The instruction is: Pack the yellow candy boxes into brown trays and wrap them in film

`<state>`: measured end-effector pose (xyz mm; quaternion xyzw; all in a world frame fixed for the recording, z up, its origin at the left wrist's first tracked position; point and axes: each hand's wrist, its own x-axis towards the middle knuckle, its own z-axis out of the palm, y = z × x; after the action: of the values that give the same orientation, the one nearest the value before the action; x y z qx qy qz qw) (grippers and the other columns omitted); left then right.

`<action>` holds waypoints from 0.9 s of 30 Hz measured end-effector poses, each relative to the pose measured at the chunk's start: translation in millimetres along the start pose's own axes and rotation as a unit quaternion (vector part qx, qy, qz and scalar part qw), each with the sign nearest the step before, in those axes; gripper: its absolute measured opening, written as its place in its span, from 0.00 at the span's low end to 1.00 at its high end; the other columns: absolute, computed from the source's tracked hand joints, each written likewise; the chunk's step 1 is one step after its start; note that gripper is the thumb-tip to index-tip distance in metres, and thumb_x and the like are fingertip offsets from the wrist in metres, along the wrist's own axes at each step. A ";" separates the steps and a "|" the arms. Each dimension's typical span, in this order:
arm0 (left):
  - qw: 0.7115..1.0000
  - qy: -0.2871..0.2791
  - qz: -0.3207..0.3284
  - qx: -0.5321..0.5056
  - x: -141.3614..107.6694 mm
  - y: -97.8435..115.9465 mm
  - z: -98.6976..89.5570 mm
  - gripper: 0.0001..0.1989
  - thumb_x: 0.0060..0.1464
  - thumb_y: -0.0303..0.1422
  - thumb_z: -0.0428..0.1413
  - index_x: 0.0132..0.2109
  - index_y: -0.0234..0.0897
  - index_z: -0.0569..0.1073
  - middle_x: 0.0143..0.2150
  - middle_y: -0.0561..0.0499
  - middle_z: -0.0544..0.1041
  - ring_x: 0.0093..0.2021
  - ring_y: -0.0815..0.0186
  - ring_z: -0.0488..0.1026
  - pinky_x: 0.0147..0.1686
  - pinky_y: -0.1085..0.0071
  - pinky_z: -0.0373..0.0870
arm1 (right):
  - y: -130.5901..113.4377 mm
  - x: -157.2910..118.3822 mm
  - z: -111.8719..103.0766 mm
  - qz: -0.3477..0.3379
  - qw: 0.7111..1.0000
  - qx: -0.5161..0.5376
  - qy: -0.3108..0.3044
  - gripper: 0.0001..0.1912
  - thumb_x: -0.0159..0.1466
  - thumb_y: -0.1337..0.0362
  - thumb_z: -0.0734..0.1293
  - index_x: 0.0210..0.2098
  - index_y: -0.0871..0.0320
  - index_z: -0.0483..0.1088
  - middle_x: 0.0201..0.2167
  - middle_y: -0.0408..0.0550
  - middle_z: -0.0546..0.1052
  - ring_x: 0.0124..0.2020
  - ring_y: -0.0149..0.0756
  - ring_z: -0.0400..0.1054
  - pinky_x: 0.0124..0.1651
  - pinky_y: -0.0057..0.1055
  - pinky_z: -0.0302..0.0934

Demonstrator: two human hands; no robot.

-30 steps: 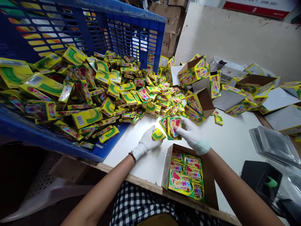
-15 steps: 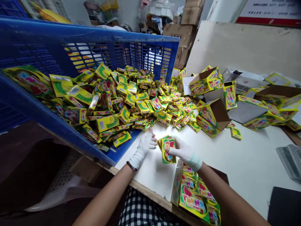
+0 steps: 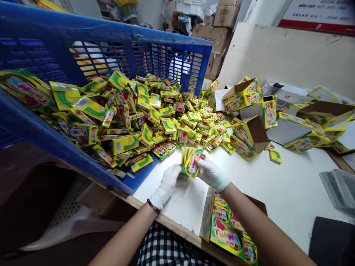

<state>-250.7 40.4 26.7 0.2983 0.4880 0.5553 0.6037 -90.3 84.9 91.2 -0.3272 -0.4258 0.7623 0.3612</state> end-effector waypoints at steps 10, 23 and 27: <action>0.947 0.106 0.182 0.241 -2.0 -24.1 -30.1 0.26 0.61 0.41 0.50 0.63 0.35 0.64 0.65 0.39 0.66 0.66 0.58 0.64 0.65 0.59 0.60 | 32.3 9.6 14.8 -0.054 0.737 -0.674 -0.023 0.26 0.51 0.59 0.70 0.49 0.58 0.67 0.41 0.51 0.73 0.40 0.44 0.68 0.44 0.43 0.65; 0.926 0.065 0.215 0.305 -6.7 -47.2 -24.3 0.21 0.67 0.41 0.42 0.59 0.37 0.67 0.59 0.40 0.71 0.63 0.59 0.67 0.63 0.59 0.64 | 78.4 6.0 -10.2 -0.041 0.691 -0.720 -0.058 0.67 0.44 0.55 0.80 0.72 0.61 0.40 0.67 0.69 0.46 0.68 0.65 0.39 0.66 0.57 0.44; 0.926 0.068 0.211 0.305 -10.8 -51.0 -26.0 0.22 0.67 0.41 0.42 0.62 0.38 0.64 0.63 0.40 0.68 0.67 0.59 0.62 0.66 0.57 0.60 | 78.0 13.0 -4.8 -0.072 0.682 -0.724 -0.069 0.64 0.43 0.51 0.80 0.71 0.58 0.48 0.63 0.64 0.56 0.63 0.61 0.49 0.64 0.56 0.47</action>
<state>-254.2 14.8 -25.5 0.5254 0.5994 0.5137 0.3174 -114.5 68.3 17.6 -0.4013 -0.8913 0.2079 0.0351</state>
